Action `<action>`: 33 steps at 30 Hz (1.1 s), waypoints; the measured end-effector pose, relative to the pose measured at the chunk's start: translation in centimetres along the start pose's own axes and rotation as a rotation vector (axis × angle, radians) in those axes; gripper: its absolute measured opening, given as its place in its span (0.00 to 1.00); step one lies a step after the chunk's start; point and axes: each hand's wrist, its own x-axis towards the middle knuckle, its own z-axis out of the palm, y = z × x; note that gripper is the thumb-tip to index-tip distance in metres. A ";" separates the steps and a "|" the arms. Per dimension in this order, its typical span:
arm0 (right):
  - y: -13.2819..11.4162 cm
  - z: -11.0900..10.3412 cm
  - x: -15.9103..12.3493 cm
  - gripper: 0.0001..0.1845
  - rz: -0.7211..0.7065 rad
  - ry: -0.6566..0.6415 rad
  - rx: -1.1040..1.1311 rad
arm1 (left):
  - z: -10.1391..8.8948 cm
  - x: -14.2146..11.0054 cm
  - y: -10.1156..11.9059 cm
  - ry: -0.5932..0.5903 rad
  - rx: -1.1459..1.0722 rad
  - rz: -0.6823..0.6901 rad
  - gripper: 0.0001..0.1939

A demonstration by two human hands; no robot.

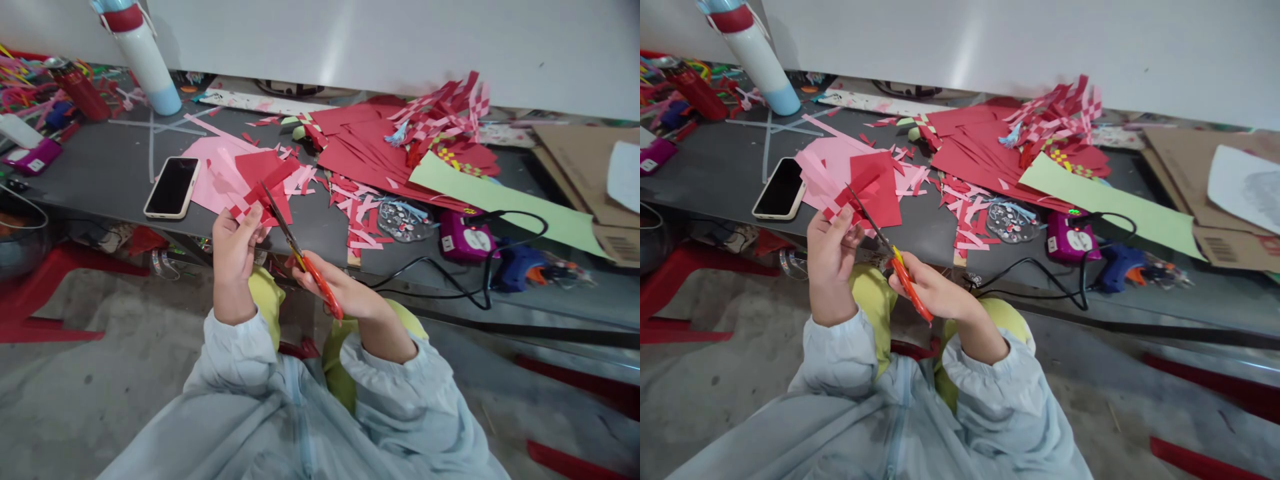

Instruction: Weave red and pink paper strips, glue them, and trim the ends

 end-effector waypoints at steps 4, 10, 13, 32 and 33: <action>-0.1 -0.1 0.0 0.29 0.011 0.008 -0.002 | 0.1 0.0 0.0 0.018 0.037 -0.012 0.19; -0.1 0.0 0.0 0.30 0.011 0.034 -0.004 | 0.1 0.0 0.1 0.025 0.111 0.012 0.21; 0.2 0.0 0.1 0.29 0.022 0.040 0.025 | 0.1 0.0 0.2 0.004 0.153 -0.031 0.22; 0.1 0.1 0.3 0.26 0.039 0.059 -0.033 | 0.4 0.1 -0.1 -0.033 0.067 -0.006 0.19; 0.0 0.1 0.2 0.26 0.045 0.053 -0.039 | 0.4 0.1 -0.1 -0.024 0.074 -0.005 0.19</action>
